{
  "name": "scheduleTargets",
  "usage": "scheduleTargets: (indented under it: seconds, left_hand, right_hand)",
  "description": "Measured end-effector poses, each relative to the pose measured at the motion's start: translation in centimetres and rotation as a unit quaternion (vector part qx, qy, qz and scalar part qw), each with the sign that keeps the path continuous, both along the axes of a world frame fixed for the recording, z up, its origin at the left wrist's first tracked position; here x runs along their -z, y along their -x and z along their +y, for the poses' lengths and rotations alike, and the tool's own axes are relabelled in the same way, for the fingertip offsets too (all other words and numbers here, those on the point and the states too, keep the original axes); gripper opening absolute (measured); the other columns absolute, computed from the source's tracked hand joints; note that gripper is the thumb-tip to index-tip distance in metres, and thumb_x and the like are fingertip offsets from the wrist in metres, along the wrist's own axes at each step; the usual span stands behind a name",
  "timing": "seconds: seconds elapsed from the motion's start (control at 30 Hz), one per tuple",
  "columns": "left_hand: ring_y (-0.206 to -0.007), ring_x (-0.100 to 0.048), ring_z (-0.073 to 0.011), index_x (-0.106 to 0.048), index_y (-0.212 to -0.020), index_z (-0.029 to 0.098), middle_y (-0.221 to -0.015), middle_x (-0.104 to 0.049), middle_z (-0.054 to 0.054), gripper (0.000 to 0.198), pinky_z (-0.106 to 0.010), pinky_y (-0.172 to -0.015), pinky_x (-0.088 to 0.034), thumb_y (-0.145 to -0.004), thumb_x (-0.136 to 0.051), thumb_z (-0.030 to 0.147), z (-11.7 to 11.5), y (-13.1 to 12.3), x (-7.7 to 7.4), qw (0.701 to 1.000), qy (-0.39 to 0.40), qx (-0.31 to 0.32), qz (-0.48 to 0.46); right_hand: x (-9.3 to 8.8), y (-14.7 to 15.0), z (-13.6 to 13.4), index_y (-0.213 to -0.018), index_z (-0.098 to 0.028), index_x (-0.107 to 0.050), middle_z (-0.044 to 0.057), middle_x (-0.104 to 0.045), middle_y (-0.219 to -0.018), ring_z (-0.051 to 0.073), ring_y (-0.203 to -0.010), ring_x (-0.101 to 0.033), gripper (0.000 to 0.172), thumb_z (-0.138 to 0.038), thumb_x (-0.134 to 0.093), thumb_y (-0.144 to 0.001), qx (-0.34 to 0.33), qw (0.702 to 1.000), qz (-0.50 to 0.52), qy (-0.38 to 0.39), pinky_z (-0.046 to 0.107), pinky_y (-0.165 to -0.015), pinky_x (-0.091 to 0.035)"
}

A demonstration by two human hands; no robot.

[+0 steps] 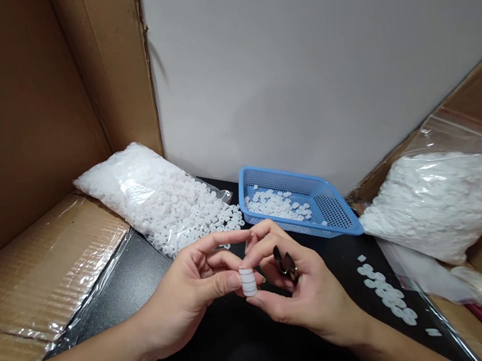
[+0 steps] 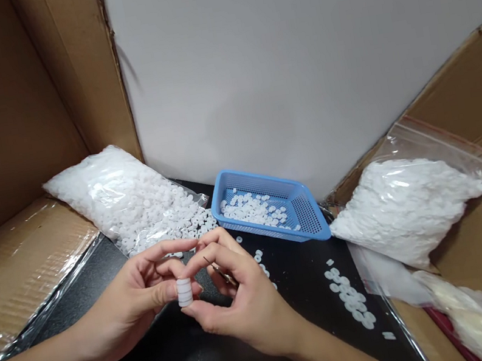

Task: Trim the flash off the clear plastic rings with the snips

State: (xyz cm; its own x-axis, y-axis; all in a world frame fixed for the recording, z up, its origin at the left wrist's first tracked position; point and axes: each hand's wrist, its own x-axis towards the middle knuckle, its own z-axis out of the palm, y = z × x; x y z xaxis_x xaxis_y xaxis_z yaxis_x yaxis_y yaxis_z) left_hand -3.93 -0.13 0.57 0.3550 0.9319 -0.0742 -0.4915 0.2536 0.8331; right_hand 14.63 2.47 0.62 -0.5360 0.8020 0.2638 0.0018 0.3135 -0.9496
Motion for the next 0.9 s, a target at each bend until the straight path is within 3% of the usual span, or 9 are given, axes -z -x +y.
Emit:
scheduleTargets:
  seconds: [0.2,0.3,0.47,0.6,0.67,0.73,0.8,0.9]
  left_hand:
    - [-0.092,-0.076,-0.0162,-0.079,-0.109,0.025,-0.099,-0.083,-0.003,0.039,-0.022,-0.084,-0.058,-0.073,-0.088,0.011,-0.4,-0.1,0.2,0.998,-0.046,0.015,-0.046]
    - [-0.087,-0.076,-0.0143,-0.082,-0.098,0.023,-0.092,-0.083,-0.002,0.031,-0.018,-0.078,-0.058,-0.073,-0.086,0.006,-0.6,-0.2,0.2,0.997,-0.062,-0.007,-0.044]
    - [-0.078,-0.075,-0.0122,-0.084,-0.088,0.023,-0.083,-0.083,-0.001,0.024,-0.016,-0.072,-0.058,-0.070,-0.089,0.009,-0.5,-0.4,0.1,0.997,-0.061,-0.042,-0.027]
    - [-0.074,-0.075,-0.0109,-0.084,-0.082,0.022,-0.079,-0.082,-0.001,0.019,-0.015,-0.069,-0.058,-0.068,-0.090,0.011,-0.5,-0.4,0.0,0.997,-0.042,-0.067,-0.025]
    - [-0.075,-0.075,-0.0116,-0.084,-0.080,0.022,-0.080,-0.083,-0.001,0.018,-0.016,-0.071,-0.059,-0.067,-0.091,0.011,-0.5,-0.4,0.0,0.996,-0.030,-0.076,-0.020]
    - [-0.078,-0.076,-0.0131,-0.084,-0.080,0.023,-0.083,-0.083,-0.002,0.018,-0.019,-0.074,-0.060,-0.067,-0.091,0.012,-0.5,-0.3,-0.1,0.997,-0.019,-0.080,-0.013]
    - [-0.078,-0.077,-0.0139,-0.084,-0.082,0.023,-0.088,-0.083,-0.002,0.019,-0.021,-0.077,-0.061,-0.068,-0.091,0.013,-0.5,-0.3,-0.2,0.997,-0.012,-0.081,-0.006]
    - [-0.076,-0.076,-0.0129,-0.084,-0.083,0.022,-0.093,-0.083,-0.003,0.017,-0.021,-0.077,-0.061,-0.069,-0.091,0.016,-0.3,-0.2,-0.5,0.997,-0.011,-0.083,-0.002]
  right_hand:
    - [0.0,0.0,0.0,-0.092,-0.028,-0.067,-0.002,-0.046,-0.101,0.004,-0.060,-0.039,0.021,-0.018,-0.076,-0.077,0.019,0.999,0.034,0.005,0.021,-0.051,-0.034]
    - [0.0,0.1,-0.2,-0.091,-0.027,-0.066,-0.002,-0.046,-0.097,0.004,-0.058,-0.036,0.021,-0.019,-0.078,-0.076,0.031,0.998,0.047,-0.015,0.018,-0.046,-0.030]
    - [-0.1,0.3,-0.5,-0.092,-0.026,-0.068,0.001,-0.047,-0.096,0.009,-0.067,-0.048,0.020,-0.017,-0.076,-0.077,0.060,0.996,0.047,-0.045,0.018,-0.047,-0.037]
    - [0.0,0.3,-0.6,-0.095,-0.026,-0.069,0.000,-0.047,-0.095,0.006,-0.057,-0.040,0.016,-0.022,-0.077,-0.081,0.074,0.995,0.026,-0.068,0.019,-0.043,-0.034]
    - [-0.1,0.1,-0.4,-0.101,-0.027,-0.067,0.000,-0.049,-0.095,0.006,-0.057,-0.043,0.027,-0.031,-0.083,-0.079,0.073,0.995,0.013,-0.067,0.019,-0.044,-0.037]
    - [-0.3,-0.4,-0.1,-0.109,-0.028,-0.064,0.000,-0.052,-0.096,0.010,-0.064,-0.051,0.039,-0.043,-0.083,-0.079,0.072,0.995,0.003,-0.075,0.021,-0.050,-0.045]
    - [-0.7,-1.0,0.3,-0.117,-0.029,-0.063,0.002,-0.056,-0.096,0.015,-0.075,-0.058,0.036,-0.053,-0.068,-0.091,0.078,0.989,-0.023,-0.120,0.025,-0.062,-0.053]
    - [-1.5,-2.0,0.8,-0.132,-0.030,-0.062,0.005,-0.060,-0.098,0.018,-0.088,-0.060,0.034,-0.043,-0.045,-0.105,0.084,0.959,-0.101,-0.251,0.031,-0.077,-0.055]
